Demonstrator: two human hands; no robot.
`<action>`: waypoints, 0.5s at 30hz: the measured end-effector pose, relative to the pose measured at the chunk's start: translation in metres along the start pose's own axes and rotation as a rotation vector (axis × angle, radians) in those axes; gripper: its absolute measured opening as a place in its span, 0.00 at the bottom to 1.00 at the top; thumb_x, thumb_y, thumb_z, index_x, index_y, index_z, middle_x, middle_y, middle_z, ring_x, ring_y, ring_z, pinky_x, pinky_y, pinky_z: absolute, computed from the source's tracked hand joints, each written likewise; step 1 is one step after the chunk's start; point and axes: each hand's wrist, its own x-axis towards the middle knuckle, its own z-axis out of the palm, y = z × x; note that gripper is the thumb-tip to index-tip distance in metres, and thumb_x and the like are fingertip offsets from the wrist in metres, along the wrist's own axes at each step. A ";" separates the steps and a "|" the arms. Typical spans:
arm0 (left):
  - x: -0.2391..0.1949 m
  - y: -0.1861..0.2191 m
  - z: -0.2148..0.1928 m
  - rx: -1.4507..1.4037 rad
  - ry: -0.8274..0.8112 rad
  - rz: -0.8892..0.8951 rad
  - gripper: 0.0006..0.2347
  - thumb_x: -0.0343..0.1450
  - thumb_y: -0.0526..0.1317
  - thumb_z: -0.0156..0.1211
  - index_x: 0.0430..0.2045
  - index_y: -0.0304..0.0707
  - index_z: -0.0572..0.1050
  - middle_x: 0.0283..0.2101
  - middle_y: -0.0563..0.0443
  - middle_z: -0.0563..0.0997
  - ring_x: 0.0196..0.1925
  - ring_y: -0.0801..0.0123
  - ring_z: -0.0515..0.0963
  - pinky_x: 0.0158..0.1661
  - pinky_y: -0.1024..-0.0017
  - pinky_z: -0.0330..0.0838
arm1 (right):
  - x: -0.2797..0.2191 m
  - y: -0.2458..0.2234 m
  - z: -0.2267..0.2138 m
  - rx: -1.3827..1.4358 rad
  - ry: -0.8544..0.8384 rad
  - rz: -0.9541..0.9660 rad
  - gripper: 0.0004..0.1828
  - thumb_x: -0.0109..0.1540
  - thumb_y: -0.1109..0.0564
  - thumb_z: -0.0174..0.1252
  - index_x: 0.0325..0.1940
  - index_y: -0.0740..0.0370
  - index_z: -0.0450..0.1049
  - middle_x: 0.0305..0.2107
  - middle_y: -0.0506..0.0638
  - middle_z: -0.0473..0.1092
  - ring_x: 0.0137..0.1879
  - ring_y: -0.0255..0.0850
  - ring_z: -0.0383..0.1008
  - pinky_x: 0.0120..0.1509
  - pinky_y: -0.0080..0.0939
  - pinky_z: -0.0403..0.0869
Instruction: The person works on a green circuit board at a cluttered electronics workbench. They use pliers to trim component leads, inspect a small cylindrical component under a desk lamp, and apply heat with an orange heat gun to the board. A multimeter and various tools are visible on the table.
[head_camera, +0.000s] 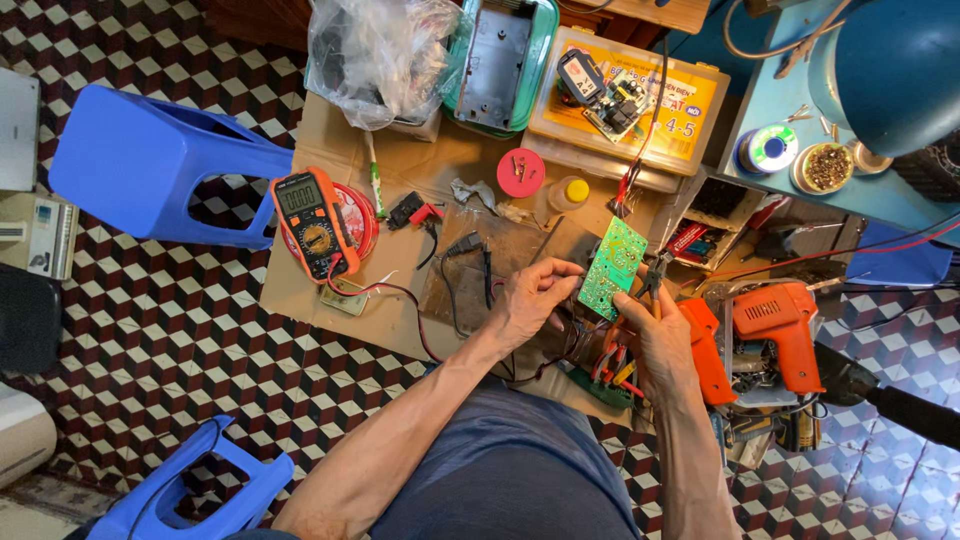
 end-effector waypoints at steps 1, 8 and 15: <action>0.004 -0.002 -0.001 0.005 -0.016 -0.003 0.13 0.76 0.41 0.56 0.50 0.33 0.76 0.37 0.54 0.83 0.36 0.79 0.80 0.28 0.78 0.78 | 0.000 0.001 -0.001 0.010 0.003 0.002 0.30 0.62 0.61 0.59 0.69 0.61 0.66 0.39 0.48 0.74 0.34 0.34 0.74 0.29 0.37 0.75; 0.017 -0.017 -0.012 -0.015 -0.141 0.000 0.11 0.76 0.40 0.58 0.47 0.31 0.77 0.40 0.53 0.81 0.42 0.76 0.80 0.32 0.76 0.82 | -0.001 0.000 -0.001 0.001 0.015 0.028 0.32 0.62 0.61 0.60 0.72 0.59 0.65 0.38 0.48 0.73 0.31 0.32 0.72 0.30 0.35 0.76; 0.024 -0.024 -0.013 -0.084 -0.222 -0.077 0.11 0.78 0.41 0.55 0.48 0.31 0.74 0.41 0.52 0.80 0.42 0.75 0.80 0.43 0.74 0.80 | -0.006 -0.006 0.001 -0.033 -0.033 0.015 0.32 0.61 0.59 0.60 0.71 0.56 0.66 0.33 0.48 0.72 0.26 0.36 0.70 0.26 0.36 0.73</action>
